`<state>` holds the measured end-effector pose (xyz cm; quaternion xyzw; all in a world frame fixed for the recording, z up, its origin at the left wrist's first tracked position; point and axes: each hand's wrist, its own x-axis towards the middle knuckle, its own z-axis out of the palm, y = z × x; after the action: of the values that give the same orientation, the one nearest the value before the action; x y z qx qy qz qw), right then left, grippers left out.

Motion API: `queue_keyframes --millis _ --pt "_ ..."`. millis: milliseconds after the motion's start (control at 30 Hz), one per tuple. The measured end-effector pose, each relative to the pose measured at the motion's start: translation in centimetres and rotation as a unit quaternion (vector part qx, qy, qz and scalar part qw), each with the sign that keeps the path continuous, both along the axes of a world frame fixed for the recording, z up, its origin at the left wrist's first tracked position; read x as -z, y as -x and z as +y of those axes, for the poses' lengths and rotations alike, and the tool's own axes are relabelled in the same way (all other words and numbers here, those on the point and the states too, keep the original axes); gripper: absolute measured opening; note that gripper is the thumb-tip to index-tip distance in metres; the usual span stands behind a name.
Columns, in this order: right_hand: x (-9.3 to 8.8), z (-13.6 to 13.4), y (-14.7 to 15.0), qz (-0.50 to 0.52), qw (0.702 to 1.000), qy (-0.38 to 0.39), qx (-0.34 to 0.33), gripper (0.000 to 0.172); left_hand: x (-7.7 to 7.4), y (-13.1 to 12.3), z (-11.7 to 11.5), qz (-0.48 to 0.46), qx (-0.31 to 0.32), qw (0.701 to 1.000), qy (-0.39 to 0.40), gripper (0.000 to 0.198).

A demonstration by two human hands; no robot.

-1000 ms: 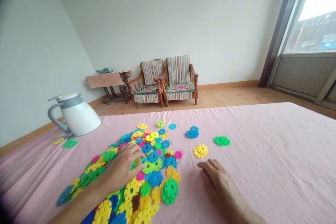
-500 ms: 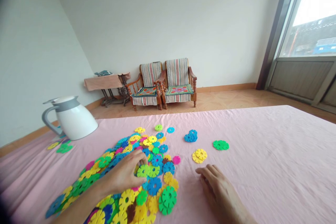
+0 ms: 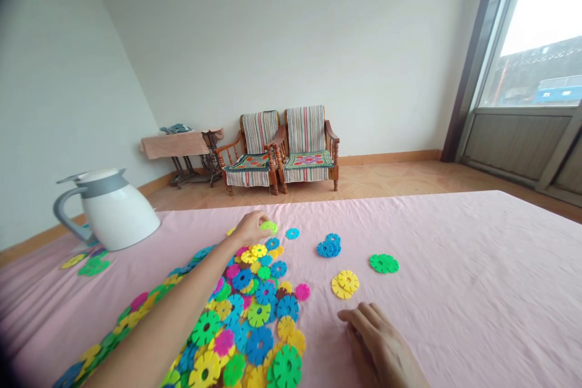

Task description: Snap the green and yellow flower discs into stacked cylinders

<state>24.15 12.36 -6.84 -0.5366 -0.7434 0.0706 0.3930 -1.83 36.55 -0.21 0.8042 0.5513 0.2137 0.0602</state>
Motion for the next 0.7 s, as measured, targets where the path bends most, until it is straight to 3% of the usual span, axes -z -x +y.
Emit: queue_keyframes --millis 100,167,267,367,533,700 --pt "0.0 0.0 0.1 0.011 1.0 0.003 -0.001 0.023 0.6 -0.5 0.6 0.008 -0.021 1.0 0.003 0.006" --pt "-0.1 0.0 0.2 0.014 1.0 0.004 0.002 0.023 0.6 -0.5 0.7 0.012 -0.038 0.999 0.004 0.008" --pt "-0.3 -0.1 0.2 0.016 1.0 0.006 0.003 0.023 0.0 0.0 0.6 0.023 -0.065 0.998 0.004 0.011" --pt "-0.5 -0.2 0.3 0.016 1.0 0.011 -0.001 0.023 -0.7 0.8 -0.1 0.057 -0.077 0.995 0.025 0.002" --pt "-0.4 -0.2 0.3 0.017 1.0 0.002 0.007 0.024 -1.3 1.1 -1.8 0.13 -0.079 0.985 0.083 0.022" --pt "-0.3 -0.1 0.2 0.016 1.0 0.014 -0.006 0.026 -1.3 0.7 -2.3 0.156 -0.104 0.976 0.111 0.025"
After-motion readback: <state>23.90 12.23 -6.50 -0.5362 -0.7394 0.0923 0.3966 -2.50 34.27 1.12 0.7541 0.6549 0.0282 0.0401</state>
